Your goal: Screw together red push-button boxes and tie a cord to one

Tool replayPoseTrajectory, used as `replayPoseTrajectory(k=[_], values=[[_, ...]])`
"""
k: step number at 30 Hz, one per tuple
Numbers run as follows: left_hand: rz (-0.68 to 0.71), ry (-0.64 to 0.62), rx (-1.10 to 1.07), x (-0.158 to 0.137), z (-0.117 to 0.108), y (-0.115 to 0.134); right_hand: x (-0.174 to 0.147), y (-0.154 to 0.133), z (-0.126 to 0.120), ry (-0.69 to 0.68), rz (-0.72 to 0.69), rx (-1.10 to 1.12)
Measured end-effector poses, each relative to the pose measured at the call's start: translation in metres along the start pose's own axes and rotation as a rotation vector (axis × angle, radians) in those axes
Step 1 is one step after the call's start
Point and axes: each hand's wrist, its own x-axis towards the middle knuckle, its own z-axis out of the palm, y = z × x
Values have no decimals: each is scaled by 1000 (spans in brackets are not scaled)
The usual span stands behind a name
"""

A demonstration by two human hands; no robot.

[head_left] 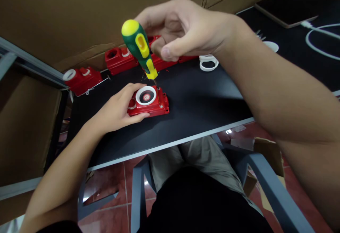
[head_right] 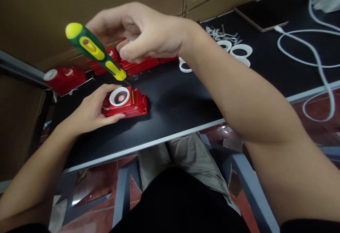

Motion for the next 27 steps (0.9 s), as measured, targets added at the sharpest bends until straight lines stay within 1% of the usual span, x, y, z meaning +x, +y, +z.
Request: replayPoseTrajectory(k=[2, 4, 8, 11, 14, 18, 21, 27], values=[[11, -7, 0, 0, 0, -1, 1, -1, 3, -45, 31, -16], [24, -5, 1, 0, 1, -2, 3, 0, 6, -47, 28, -31], [63, 30, 13, -1, 2, -3, 6, 1, 11, 9, 0, -41], [62, 17, 18, -1, 2, -4, 6, 1, 10, 58, 8, -51], [57, 5, 11, 0, 1, -4, 6, 3, 6, 107, -19, -57], [89, 13, 14, 1, 2, -4, 6, 5, 5, 150, -11, -84], [105, 26, 9, 1, 3, -3, 7, 4, 6, 174, -1, -130], [67, 20, -30, 0, 3, 0, 10, 2, 6, 184, 22, -178]])
